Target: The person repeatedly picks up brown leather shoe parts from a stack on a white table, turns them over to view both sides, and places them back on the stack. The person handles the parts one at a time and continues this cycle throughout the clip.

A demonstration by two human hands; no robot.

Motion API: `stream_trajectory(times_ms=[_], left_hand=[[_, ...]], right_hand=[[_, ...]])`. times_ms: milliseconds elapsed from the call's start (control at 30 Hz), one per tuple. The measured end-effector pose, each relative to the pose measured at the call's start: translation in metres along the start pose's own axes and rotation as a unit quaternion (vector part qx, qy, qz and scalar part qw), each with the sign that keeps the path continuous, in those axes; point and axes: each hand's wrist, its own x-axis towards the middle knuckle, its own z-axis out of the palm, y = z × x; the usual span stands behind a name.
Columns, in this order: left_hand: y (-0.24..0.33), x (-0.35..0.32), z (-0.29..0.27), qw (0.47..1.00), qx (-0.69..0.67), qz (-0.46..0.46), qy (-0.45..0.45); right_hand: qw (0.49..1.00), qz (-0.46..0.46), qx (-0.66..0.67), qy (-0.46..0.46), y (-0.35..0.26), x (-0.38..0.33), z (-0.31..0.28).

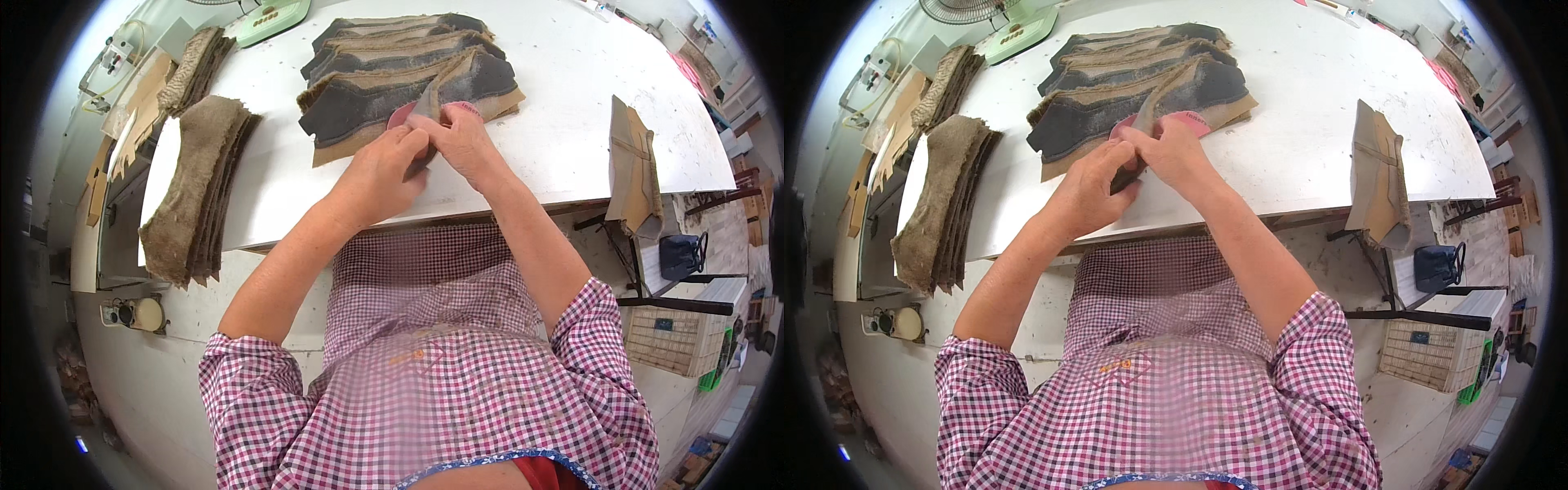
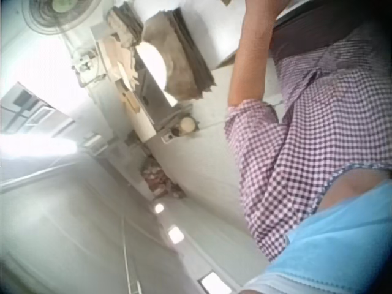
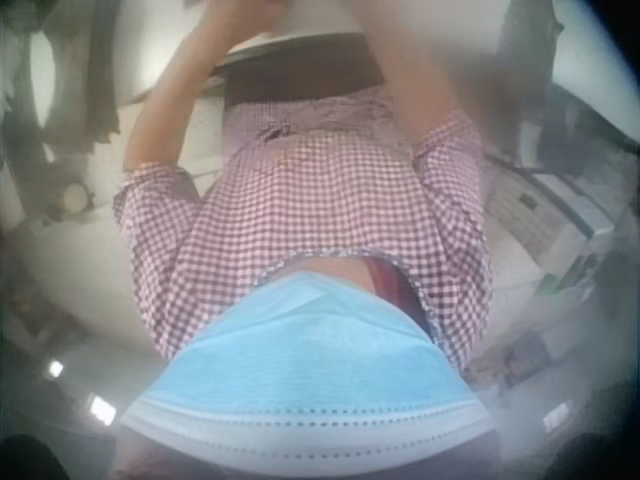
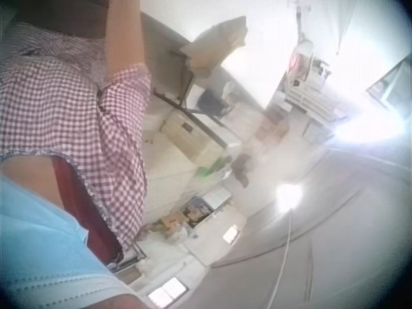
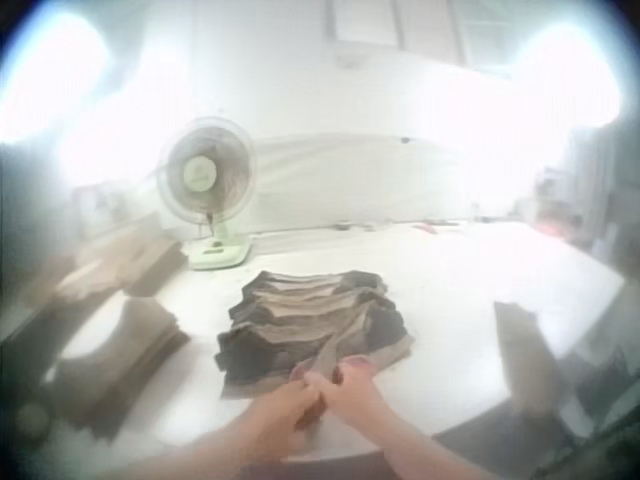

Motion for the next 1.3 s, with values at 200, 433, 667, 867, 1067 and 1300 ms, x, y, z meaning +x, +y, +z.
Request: stream_trajectory(times_ms=[200,433,667,867,1067,1300], left_hand=[[-0.032,0.029,0.001,0.986,-0.087,-0.139,0.024],[-0.100,0.021,0.039,0.993,0.024,-0.055,0.105],[0.009,0.010,0.034,0.733,-0.627,-0.238,0.115],[0.056,0.001,0.029,0.546,-0.831,-0.076,0.071],[0.036,-0.030,0.031,0.565,-0.787,-0.217,0.119],[0.052,-0.029,0.025,0.583,-0.771,-0.233,0.108]], right_hand=[[0.996,-0.021,0.074,0.051,0.021,0.002,-0.009],[0.942,-0.034,0.327,0.072,-0.009,-0.081,-0.057],[0.908,-0.013,0.418,-0.033,-0.024,-0.128,-0.072],[0.961,0.116,0.237,-0.086,0.009,-0.130,-0.058],[0.975,-0.195,-0.107,-0.003,-0.039,-0.135,-0.056],[0.998,-0.022,-0.044,0.039,-0.054,-0.127,-0.039]])
